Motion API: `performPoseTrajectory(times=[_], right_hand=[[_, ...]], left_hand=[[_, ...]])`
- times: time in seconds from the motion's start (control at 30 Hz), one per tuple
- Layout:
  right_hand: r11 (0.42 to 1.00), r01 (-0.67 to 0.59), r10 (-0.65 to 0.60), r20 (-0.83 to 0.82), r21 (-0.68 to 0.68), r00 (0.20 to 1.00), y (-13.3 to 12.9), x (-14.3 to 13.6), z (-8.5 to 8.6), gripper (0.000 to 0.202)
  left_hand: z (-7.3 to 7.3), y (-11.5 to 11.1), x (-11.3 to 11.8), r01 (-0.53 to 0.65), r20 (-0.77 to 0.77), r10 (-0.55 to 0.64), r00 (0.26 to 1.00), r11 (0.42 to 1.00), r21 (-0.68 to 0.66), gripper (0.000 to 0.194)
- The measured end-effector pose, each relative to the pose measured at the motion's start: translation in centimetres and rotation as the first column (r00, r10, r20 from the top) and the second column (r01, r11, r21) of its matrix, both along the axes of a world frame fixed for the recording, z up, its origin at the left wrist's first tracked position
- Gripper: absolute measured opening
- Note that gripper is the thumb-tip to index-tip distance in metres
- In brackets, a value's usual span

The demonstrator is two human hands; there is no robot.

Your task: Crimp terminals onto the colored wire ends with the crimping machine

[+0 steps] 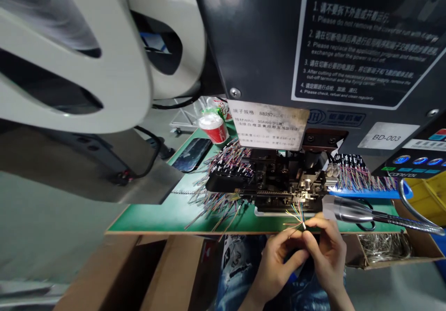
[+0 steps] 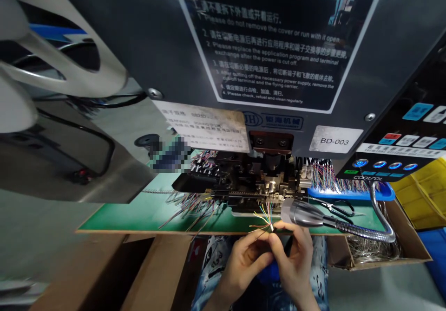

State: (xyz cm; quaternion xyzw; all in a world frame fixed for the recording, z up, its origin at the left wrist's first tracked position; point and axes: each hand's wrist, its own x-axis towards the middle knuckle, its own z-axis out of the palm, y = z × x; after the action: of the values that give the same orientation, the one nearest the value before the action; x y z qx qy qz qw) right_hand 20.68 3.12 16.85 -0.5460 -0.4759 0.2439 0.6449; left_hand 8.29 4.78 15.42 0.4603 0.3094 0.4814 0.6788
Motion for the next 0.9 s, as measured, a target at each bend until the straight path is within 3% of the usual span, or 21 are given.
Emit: performPoseTrajectory(times=[0.23,0.33,0.53,0.63,0.73,0.9], right_hand=[[0.993,-0.11,0.11,-0.005,-0.044,0.994,-0.1,0.7,0.2,0.016],[0.98,-0.188,0.184,-0.069,-0.06,0.98,0.0,1.3,0.1,0.021],[0.94,-0.342,0.332,-0.263,0.007,0.906,0.7,1.7,0.0,0.015],[0.932,-0.361,0.339,-0.261,-0.04,0.904,1.2,1.7,0.8,0.011],[0.921,-0.388,0.384,-0.197,0.016,0.902,1.8,1.8,1.5,0.012],[0.909,-0.415,0.41,-0.234,0.029,0.882,1.9,1.8,0.8,0.009]], left_hand=[[-0.4,-0.1,-0.1,0.019,-0.075,-0.024,0.997,0.997,-0.076,0.036],[-0.7,-0.4,-0.1,0.051,0.003,-0.051,0.999,0.994,-0.095,0.041],[0.1,-0.2,-0.3,0.259,0.257,-0.213,0.943,0.952,-0.163,0.039],[0.6,0.0,-0.5,0.273,0.269,-0.223,0.937,0.948,-0.165,0.035],[0.6,0.1,-0.8,0.298,0.275,-0.249,0.929,0.942,-0.154,0.035],[0.3,0.1,-1.2,0.335,0.297,-0.283,0.912,0.932,-0.14,0.035]])
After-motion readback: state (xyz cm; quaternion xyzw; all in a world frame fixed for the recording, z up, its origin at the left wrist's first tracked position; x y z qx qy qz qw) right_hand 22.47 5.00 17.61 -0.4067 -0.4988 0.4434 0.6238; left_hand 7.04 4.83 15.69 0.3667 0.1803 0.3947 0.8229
